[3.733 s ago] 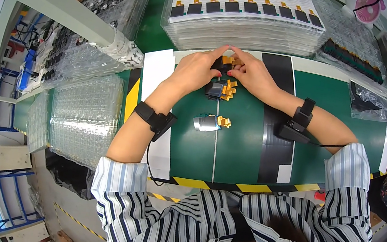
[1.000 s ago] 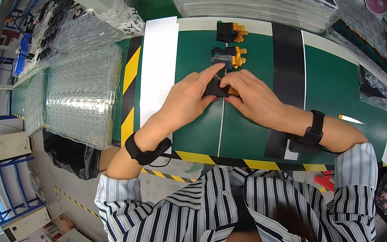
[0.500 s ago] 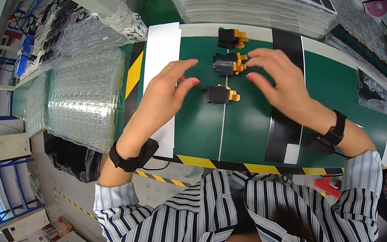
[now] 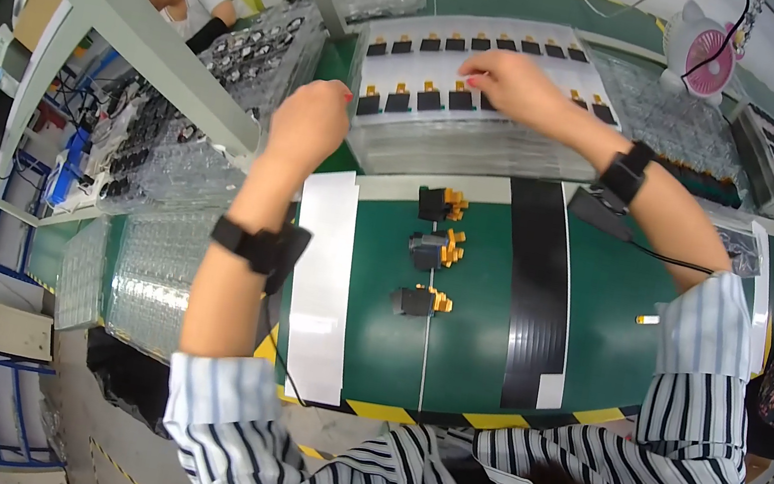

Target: Manually assemble small electronic components at a production station.

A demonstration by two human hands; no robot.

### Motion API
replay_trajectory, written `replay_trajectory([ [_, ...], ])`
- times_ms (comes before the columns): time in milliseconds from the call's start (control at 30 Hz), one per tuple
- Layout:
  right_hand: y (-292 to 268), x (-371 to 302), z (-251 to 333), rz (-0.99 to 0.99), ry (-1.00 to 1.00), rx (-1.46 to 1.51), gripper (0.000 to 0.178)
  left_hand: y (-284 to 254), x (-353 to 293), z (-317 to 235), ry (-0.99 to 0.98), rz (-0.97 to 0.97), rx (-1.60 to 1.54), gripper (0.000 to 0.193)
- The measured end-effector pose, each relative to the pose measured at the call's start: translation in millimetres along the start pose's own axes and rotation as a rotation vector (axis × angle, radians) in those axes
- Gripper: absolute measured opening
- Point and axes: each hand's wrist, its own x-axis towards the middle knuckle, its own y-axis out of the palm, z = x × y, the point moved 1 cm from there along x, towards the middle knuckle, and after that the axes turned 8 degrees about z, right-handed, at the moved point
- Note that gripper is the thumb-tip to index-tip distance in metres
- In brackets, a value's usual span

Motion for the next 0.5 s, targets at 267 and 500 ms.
replay_trajectory([
  [267, 21.9, 31.2, 18.2, 0.222, -0.250, -0.254, 0.021, 25.6, 40.1, -10.3, -0.200, 0.230, -0.022, 0.035],
  [500, 22.0, 40.8, 22.2, 0.363, -0.152, -0.390, 0.024, 30.7, 48.7, 12.5, -0.354, 0.371, -0.838, 0.025],
])
